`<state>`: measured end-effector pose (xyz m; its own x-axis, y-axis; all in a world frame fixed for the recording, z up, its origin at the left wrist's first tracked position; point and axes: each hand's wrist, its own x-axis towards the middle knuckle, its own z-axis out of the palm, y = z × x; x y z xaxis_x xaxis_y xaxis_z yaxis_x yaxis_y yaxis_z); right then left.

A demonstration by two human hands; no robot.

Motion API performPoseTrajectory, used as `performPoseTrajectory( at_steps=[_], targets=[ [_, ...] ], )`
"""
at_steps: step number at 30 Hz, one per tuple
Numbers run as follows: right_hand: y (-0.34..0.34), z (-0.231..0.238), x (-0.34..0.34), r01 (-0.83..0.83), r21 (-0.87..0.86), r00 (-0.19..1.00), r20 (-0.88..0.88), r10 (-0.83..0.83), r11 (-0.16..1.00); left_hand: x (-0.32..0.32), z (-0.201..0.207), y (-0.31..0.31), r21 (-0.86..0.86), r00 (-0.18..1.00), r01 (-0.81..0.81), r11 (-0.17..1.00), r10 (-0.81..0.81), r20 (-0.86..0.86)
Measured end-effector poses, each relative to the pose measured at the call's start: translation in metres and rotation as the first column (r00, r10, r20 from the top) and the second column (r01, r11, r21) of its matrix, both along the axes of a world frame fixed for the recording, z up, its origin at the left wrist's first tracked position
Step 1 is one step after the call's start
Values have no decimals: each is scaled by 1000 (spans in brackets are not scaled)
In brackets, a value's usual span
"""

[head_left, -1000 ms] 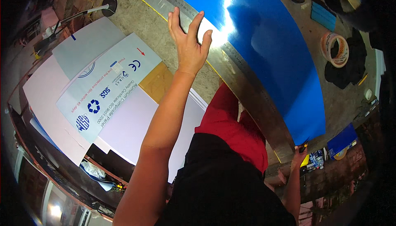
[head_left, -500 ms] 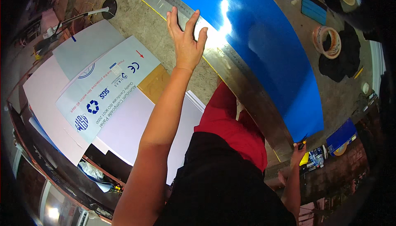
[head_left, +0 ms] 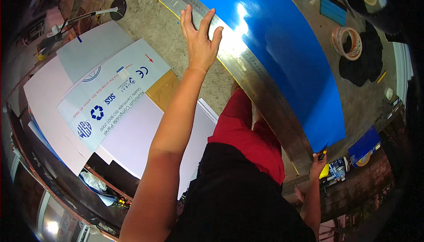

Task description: Cutting an aluminum composite panel using a utility knife and a metal ruler.

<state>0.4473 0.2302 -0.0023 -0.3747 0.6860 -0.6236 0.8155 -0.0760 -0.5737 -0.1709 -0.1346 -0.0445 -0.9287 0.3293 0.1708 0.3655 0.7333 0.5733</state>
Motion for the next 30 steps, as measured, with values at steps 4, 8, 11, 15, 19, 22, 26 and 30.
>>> performPoseTrajectory(
  at_steps=[4,8,11,15,19,22,26,30],
  targets=[
    [8,-6,14,-16,-17,999,27,17,1000,0,-1,1,-3,1000,-5,1000,5,9],
    [7,-7,14,16,-3,999,39,-16,1000,2,-1,0,-16,1000,-9,1000,9,1],
    [4,-2,5,29,-14,999,30,-28,999,3,0,2,-4,1000,-7,1000,7,1],
    [-3,0,-2,46,18,999,-12,-45,999,2,-2,0,2,1000,11,1000,-11,-12],
    [1,-11,9,-95,72,996,8,94,993,4,1,-2,-137,1000,-7,991,4,-18],
    [-2,-13,4,-100,102,990,106,89,990,28,20,4,-37,1000,-23,999,24,19],
    [-10,1,-26,-106,164,985,153,81,981,100,48,26,-134,989,85,987,-68,132],
    [-14,8,-38,-162,243,961,261,96,956,168,54,55,-161,969,186,969,-154,192]
  ],
)
